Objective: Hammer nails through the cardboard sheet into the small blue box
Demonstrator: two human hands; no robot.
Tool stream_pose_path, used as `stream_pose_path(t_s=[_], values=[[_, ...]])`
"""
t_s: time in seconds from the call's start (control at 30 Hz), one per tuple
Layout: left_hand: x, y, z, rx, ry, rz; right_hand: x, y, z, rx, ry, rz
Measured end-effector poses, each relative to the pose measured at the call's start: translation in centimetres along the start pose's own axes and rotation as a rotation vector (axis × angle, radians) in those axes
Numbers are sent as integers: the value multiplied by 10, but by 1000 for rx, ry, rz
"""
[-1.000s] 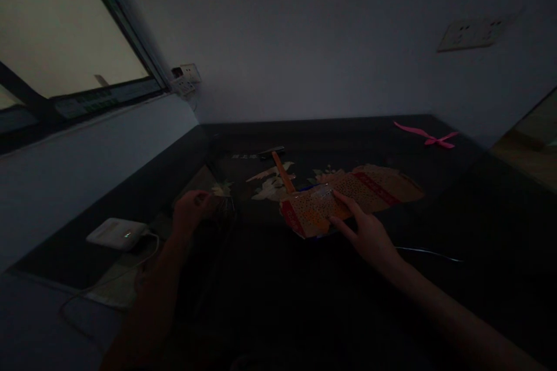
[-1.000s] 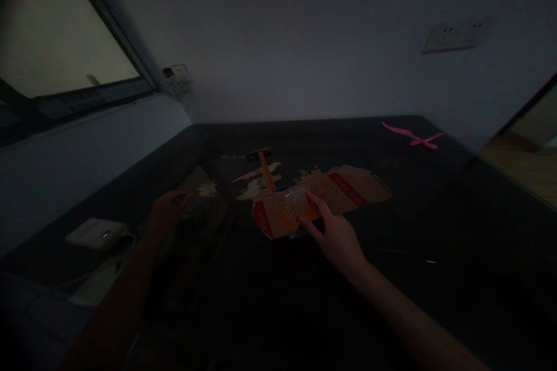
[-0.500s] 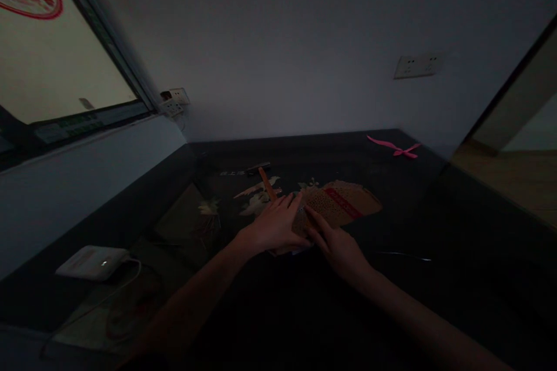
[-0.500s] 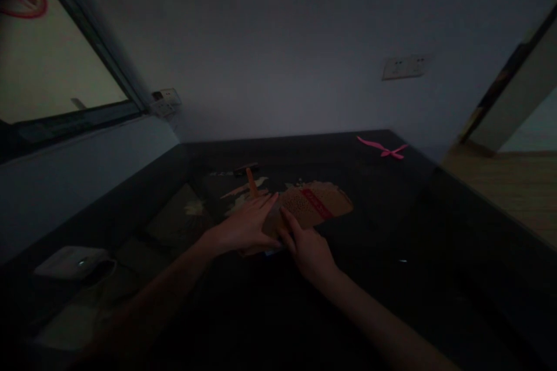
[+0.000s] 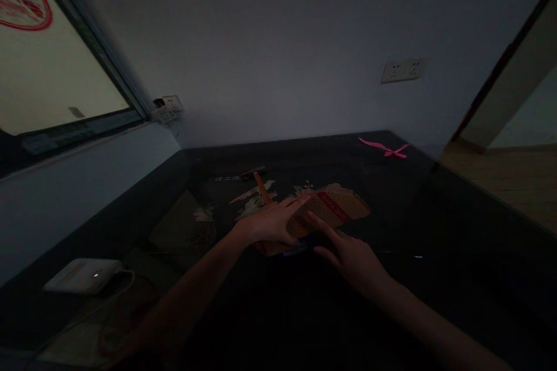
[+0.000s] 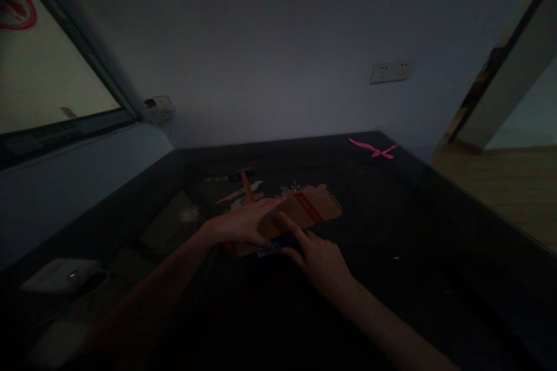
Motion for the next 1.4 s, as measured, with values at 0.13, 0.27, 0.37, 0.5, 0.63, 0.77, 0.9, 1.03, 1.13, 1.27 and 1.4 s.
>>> stream_pose_path(t_s=[0.13, 0.27, 0.37, 0.5, 0.63, 0.77, 0.9, 1.03, 1.13, 1.27, 1.4], values=[[-6, 0, -2, 26, -67, -25, 2, 16, 19, -35, 9, -229], [-12, 4, -4, 15, -135, -71, 3, 22, 25, -56, 15, -378], [-16, 6, -5, 8, -171, -97, 4, 24, 21, -38, -1, -380], [-15, 8, -7, 7, -170, -124, 11, 27, 15, -40, -49, -363], [-5, 7, -11, 15, -82, -77, 21, 27, 13, -78, -40, -397], [-1, 7, -14, 35, -39, -47, 29, 27, 13, -105, -58, -423], [-5, 9, -17, 90, -32, -48, 32, 28, 12, -127, -67, -449], [-4, 6, -19, 109, -38, -35, 30, 29, 11, -139, -71, -451], [-2, 3, -17, 103, -46, -25, 29, 30, 12, -140, -81, -448], [-6, 3, -8, 77, -66, -13, 29, 31, 12, -127, -70, -456], [-7, 7, -1, 25, -81, 1, 27, 33, 12, -111, -55, -462]])
Point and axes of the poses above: each hand's wrist, its own z-axis away from the middle knuckle, its own x-axis out of the palm, y = z × x, the point moved 1 cm from there along -z, towards the middle knuckle, and after that the axes turned 15 degrees about x, right-handed, at the moved point
